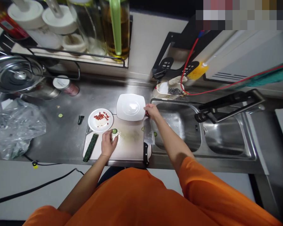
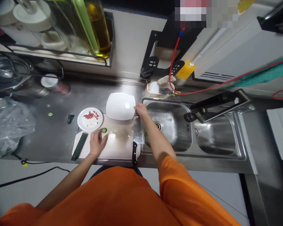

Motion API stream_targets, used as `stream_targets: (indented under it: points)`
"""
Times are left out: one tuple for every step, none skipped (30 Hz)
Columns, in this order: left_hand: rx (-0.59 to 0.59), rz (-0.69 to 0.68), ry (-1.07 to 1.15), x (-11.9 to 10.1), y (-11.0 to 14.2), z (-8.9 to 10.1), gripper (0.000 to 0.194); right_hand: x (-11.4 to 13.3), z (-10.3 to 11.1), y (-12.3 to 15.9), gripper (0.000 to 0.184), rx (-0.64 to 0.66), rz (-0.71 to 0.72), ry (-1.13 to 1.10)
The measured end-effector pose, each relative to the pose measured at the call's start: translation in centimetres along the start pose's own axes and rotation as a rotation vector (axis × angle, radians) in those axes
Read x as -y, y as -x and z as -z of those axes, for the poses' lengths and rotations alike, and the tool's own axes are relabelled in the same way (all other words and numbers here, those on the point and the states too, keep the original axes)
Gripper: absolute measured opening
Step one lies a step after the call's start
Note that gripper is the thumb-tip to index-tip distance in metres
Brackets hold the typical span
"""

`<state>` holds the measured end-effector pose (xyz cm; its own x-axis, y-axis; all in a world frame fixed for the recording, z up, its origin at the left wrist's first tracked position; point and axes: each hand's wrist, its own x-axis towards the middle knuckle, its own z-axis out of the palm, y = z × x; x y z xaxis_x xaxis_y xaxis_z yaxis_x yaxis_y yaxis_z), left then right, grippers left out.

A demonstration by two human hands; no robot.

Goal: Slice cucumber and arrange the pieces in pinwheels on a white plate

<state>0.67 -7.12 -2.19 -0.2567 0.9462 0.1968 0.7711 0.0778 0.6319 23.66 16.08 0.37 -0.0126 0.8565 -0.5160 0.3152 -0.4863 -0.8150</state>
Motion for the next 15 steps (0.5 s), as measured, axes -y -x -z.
stream_targets:
  points:
    - [-0.001, 0.002, 0.002, 0.0, 0.0, 0.0, 0.044, -0.4, 0.3, 1.0, 0.005, 0.007, 0.001, -0.011]
    - [-0.005, 0.004, 0.006, 0.0, 0.0, 0.1, 0.043, -0.8, 0.5, 2.1, 0.006, 0.021, 0.012, -0.044]
    - [-0.012, 0.005, 0.011, 0.1, -0.1, 0.1, 0.042, -1.3, 0.8, 3.3, 0.006, 0.037, 0.023, -0.071]
    - [-0.024, 0.003, 0.017, 0.1, -0.1, 0.1, 0.040, -1.9, 1.1, 4.4, 0.007, 0.059, 0.025, -0.088]
    - [-0.037, 0.001, 0.024, 0.1, -0.1, 0.2, 0.038, -2.4, 1.3, 5.6, 0.008, 0.083, 0.021, -0.101]
    - [-0.049, 0.000, 0.031, 0.2, -0.1, 0.2, 0.037, -2.9, 1.4, 6.7, 0.008, 0.099, 0.013, -0.113]
    - [-0.060, 0.000, 0.037, 0.2, -0.1, 0.2, 0.036, -3.4, 1.5, 7.7, 0.009, 0.107, 0.006, -0.122]
    - [-0.067, 0.001, 0.043, 0.3, 0.0, 0.3, 0.036, -3.8, 1.6, 8.6, 0.010, 0.116, -0.002, -0.127]
    - [-0.072, 0.003, 0.049, 0.4, 0.0, 0.3, 0.035, -4.2, 1.6, 9.3, 0.011, 0.118, -0.010, -0.134]
    - [-0.075, 0.004, 0.053, 0.4, 0.0, 0.3, 0.035, -4.6, 1.5, 9.9, 0.012, 0.113, -0.019, -0.137]
    - [-0.078, 0.004, 0.057, 0.4, 0.0, 0.3, 0.035, -4.9, 1.4, 10.4, 0.013, 0.106, -0.034, -0.134]
    - [-0.080, 0.003, 0.059, 0.5, 0.1, 0.3, 0.035, -5.2, 1.3, 10.8, 0.013, 0.100, -0.050, -0.129]
    - [-0.080, 0.002, 0.060, 0.5, 0.1, 0.3, 0.035, -5.4, 1.2, 11.0, 0.014, 0.096, -0.065, -0.122]
    - [-0.081, 0.002, 0.059, 0.5, 0.1, 0.3, 0.035, -5.6, 1.0, 11.1, 0.014, 0.095, -0.075, -0.116]
    - [-0.080, 0.003, 0.057, 0.4, 0.1, 0.3, 0.035, -5.7, 0.9, 11.2, 0.014, 0.093, -0.080, -0.114]
